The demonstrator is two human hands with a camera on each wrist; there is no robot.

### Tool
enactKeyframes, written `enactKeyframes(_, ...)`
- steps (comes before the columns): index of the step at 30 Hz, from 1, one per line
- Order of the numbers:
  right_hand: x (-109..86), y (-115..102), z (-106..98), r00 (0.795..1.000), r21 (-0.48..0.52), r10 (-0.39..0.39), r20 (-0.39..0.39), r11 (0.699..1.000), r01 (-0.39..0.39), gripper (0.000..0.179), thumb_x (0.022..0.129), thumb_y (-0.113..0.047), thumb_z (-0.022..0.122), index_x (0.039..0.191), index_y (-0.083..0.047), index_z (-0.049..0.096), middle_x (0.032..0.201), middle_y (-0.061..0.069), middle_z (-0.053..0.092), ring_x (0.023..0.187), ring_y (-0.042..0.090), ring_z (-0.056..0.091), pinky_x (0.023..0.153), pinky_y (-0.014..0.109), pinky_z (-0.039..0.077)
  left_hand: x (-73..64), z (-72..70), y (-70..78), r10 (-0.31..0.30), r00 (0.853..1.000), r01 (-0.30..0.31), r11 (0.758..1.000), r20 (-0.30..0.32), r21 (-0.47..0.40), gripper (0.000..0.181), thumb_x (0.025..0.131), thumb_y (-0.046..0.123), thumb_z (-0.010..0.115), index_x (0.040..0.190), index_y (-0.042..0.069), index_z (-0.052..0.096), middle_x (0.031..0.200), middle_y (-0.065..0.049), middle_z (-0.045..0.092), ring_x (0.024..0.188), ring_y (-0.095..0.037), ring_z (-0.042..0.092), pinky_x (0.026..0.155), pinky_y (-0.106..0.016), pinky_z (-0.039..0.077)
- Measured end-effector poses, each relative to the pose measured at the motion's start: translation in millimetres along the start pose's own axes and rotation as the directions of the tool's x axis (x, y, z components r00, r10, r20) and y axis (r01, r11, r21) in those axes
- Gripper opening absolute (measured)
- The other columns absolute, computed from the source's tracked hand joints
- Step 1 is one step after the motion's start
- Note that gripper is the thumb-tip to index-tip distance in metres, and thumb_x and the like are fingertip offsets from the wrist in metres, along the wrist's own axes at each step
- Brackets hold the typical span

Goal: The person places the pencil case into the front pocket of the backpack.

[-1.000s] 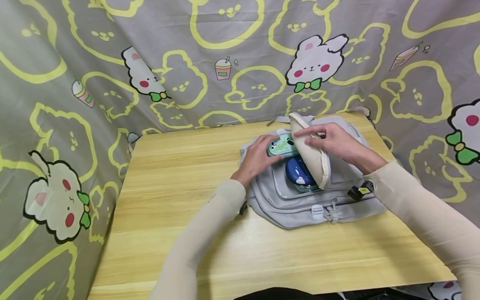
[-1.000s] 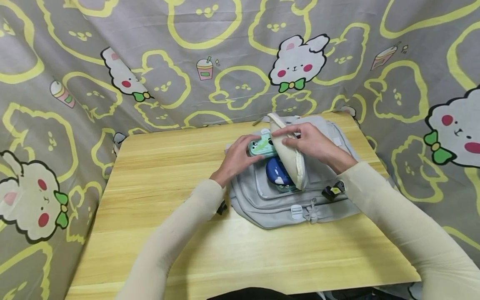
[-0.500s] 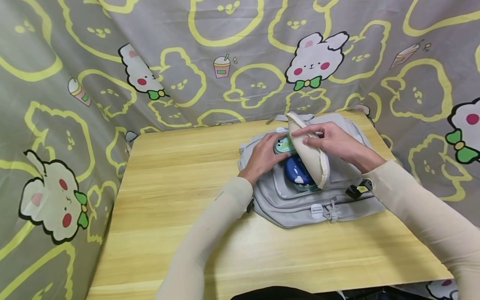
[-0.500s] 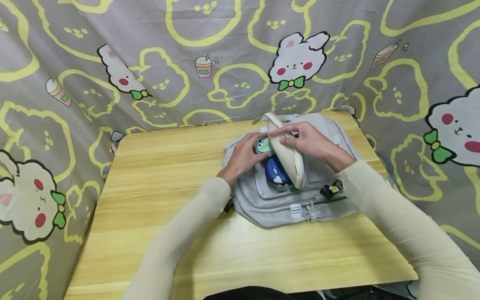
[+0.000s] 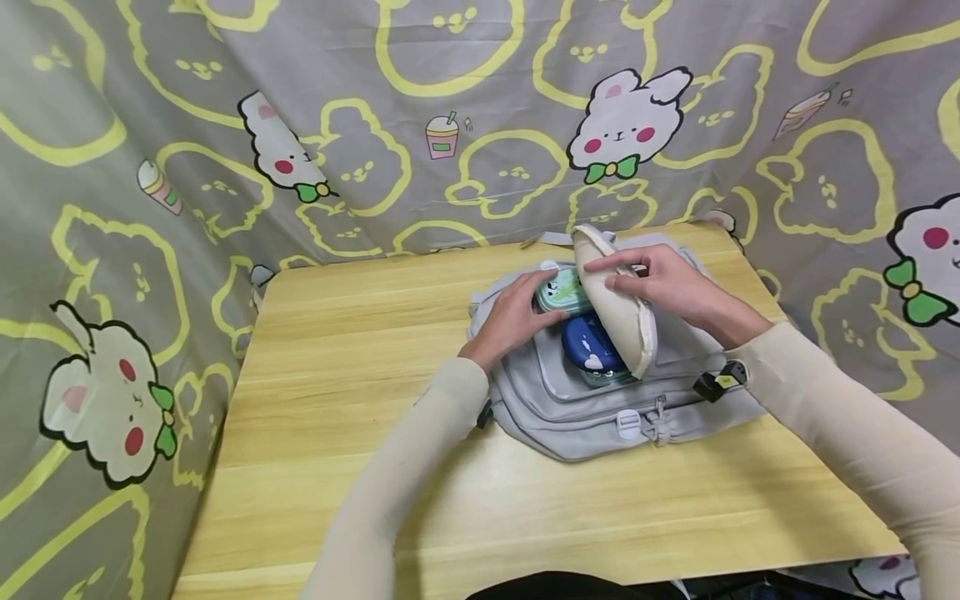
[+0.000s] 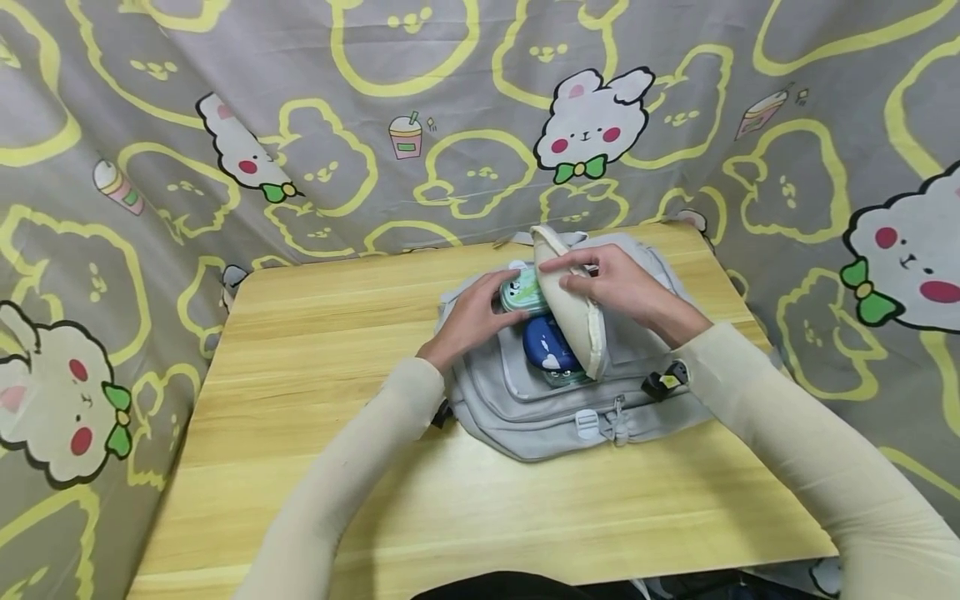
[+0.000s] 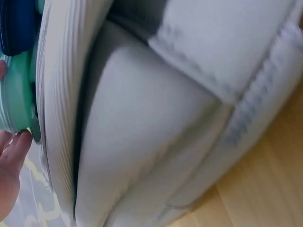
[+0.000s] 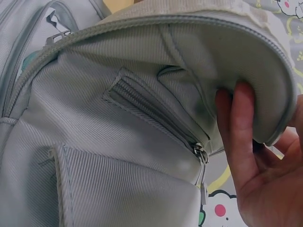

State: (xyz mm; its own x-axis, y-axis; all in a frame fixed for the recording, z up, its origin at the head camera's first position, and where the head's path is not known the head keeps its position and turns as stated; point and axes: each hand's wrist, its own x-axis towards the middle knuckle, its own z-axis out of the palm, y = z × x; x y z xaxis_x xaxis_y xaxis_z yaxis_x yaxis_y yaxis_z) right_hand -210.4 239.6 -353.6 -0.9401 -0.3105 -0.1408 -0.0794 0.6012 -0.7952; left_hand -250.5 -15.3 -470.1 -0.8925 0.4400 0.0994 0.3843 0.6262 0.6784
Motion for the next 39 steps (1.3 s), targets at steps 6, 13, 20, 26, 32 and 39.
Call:
enactKeyframes(6,-0.2,-1,1,1.0,0.002,0.006,-0.011,1.0,-0.006,0.036,0.109,-0.02,0.067,0.145,-0.016,0.072,0.133,0.01,0.062,0.074,0.015,0.047,0.068,0.027,0.043,-4.9,-6.6,-7.2,-0.015,1.0,0.015,1.0,-0.009,-0.001,0.075,0.098,0.05,0.081,0.163,0.028,0.051,0.167,0.001,0.053,0.157,-0.021,0.047,0.13,-0.041,0.038)
enactKeyframes(13,-0.5,-2,2,1.0,-0.007,0.02,-0.014,1.0,-0.02,0.036,0.109,-0.02,0.067,0.145,-0.018,0.073,0.135,0.01,0.063,0.068,0.016,0.043,0.066,0.029,0.041,-9.6,-13.3,-14.5,0.006,1.0,-0.006,1.0,-0.026,0.001,0.066,0.099,0.044,0.081,0.158,0.025,0.057,0.157,0.003,0.063,0.143,-0.021,0.059,0.124,-0.043,0.045)
enactKeyframes(20,0.0,-1,3,0.999,0.011,0.033,0.002,0.999,-0.033,0.037,0.109,-0.023,0.067,0.146,-0.018,0.072,0.146,0.008,0.061,0.088,0.021,0.049,0.071,0.028,0.043,-13.3,-11.9,-19.6,0.006,0.998,-0.007,1.0,-0.06,-0.015,0.061,0.099,0.041,0.082,0.153,0.02,0.062,0.15,0.001,0.069,0.141,-0.021,0.061,0.122,-0.042,0.046)
enactKeyframes(26,4.7,-1,5,0.998,0.061,0.052,0.047,0.997,-0.055,0.038,0.111,-0.024,0.065,0.148,-0.017,0.07,0.163,0.008,0.052,0.13,0.024,0.051,0.095,0.035,0.046,-11.1,-3.6,-21.4,0.009,0.996,-0.013,0.999,-0.086,-0.047,0.062,0.098,0.04,0.083,0.153,0.02,0.063,0.15,0.001,0.068,0.145,-0.021,0.058,0.125,-0.041,0.044)
enactKeyframes(32,11.0,2,9,0.995,0.125,0.051,0.091,0.99,-0.062,0.038,0.111,-0.02,0.063,0.149,-0.014,0.069,0.173,0.01,0.041,0.158,0.03,0.033,0.122,0.057,0.037,-4.0,3.5,-17.3,0.029,0.996,-0.033,0.998,-0.089,-0.049,0.063,0.099,0.039,0.082,0.154,0.018,0.062,0.151,-0.001,0.068,0.147,-0.021,0.058,0.126,-0.038,0.043)
enactKeyframes(39,12.1,-2,10,0.994,0.052,0.039,0.1,0.998,-0.044,0.037,0.112,-0.02,0.061,0.148,-0.018,0.07,0.17,0.008,0.047,0.157,0.03,0.037,0.123,0.061,0.037,-0.1,5.3,-13.1,0.04,0.994,-0.044,0.998,-0.097,-0.039,0.062,0.1,0.037,0.081,0.155,0.017,0.061,0.15,-0.002,0.069,0.145,-0.022,0.059,0.126,-0.04,0.043)
